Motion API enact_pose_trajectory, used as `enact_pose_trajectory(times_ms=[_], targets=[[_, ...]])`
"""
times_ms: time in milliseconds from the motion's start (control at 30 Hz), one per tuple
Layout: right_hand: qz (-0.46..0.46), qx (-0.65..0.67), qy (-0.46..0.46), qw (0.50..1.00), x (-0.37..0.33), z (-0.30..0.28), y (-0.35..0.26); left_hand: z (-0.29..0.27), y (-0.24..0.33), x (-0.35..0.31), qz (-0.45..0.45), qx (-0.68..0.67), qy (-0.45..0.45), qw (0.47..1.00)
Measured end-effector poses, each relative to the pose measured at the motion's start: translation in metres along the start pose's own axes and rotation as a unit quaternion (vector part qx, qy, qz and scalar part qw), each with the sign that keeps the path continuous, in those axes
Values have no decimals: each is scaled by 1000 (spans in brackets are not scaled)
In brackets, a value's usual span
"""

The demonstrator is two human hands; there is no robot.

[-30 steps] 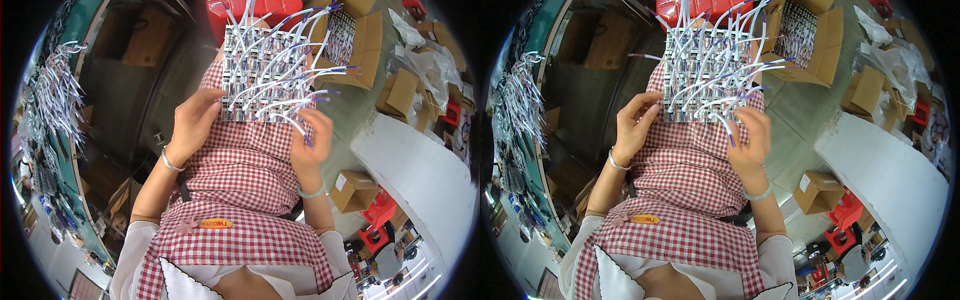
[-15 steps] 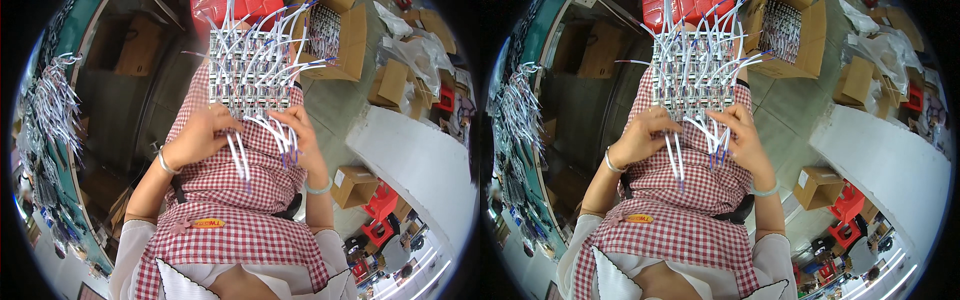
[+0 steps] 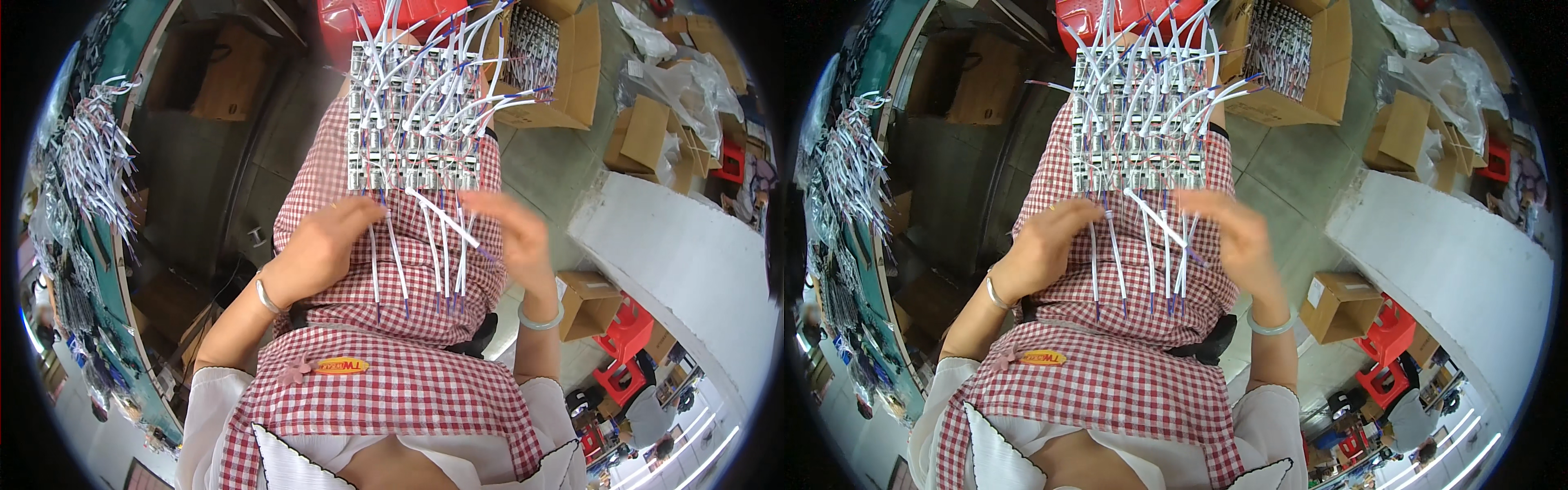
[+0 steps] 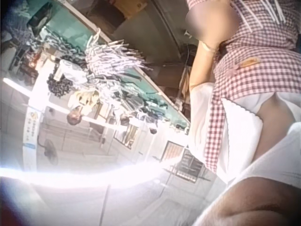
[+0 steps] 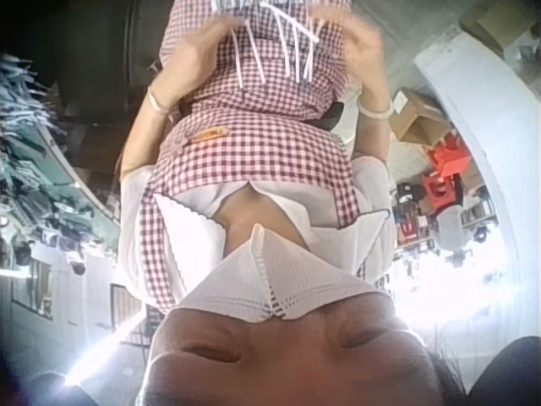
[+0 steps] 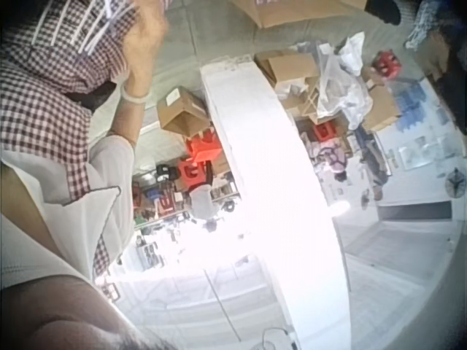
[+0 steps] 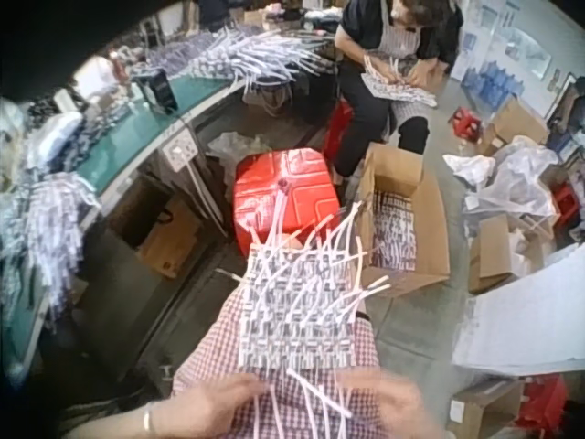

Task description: The recorder is assembling small LED light panels, organizing wires, and placing them into a cardboard box.

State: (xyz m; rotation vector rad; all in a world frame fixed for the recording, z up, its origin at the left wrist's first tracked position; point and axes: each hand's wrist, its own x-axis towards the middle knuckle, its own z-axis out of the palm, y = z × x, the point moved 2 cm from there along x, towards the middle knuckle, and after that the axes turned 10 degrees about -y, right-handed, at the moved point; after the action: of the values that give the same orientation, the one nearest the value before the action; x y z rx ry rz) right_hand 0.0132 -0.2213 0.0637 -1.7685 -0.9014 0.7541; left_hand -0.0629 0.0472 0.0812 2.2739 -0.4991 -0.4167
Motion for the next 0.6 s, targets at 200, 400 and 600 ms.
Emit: enact_pose_trajectory(times_ms=[200,400,600], targets=[[-66,2,-21,998,31,32,-7,7,4,21,14,79,-40,996],[-44,-275,-88,956,16,66,-1,28,-2,5,65,149,-71,984],[-10,-77,-35,996,16,42,-2,8,-12,6,32,-23,-27,999]])
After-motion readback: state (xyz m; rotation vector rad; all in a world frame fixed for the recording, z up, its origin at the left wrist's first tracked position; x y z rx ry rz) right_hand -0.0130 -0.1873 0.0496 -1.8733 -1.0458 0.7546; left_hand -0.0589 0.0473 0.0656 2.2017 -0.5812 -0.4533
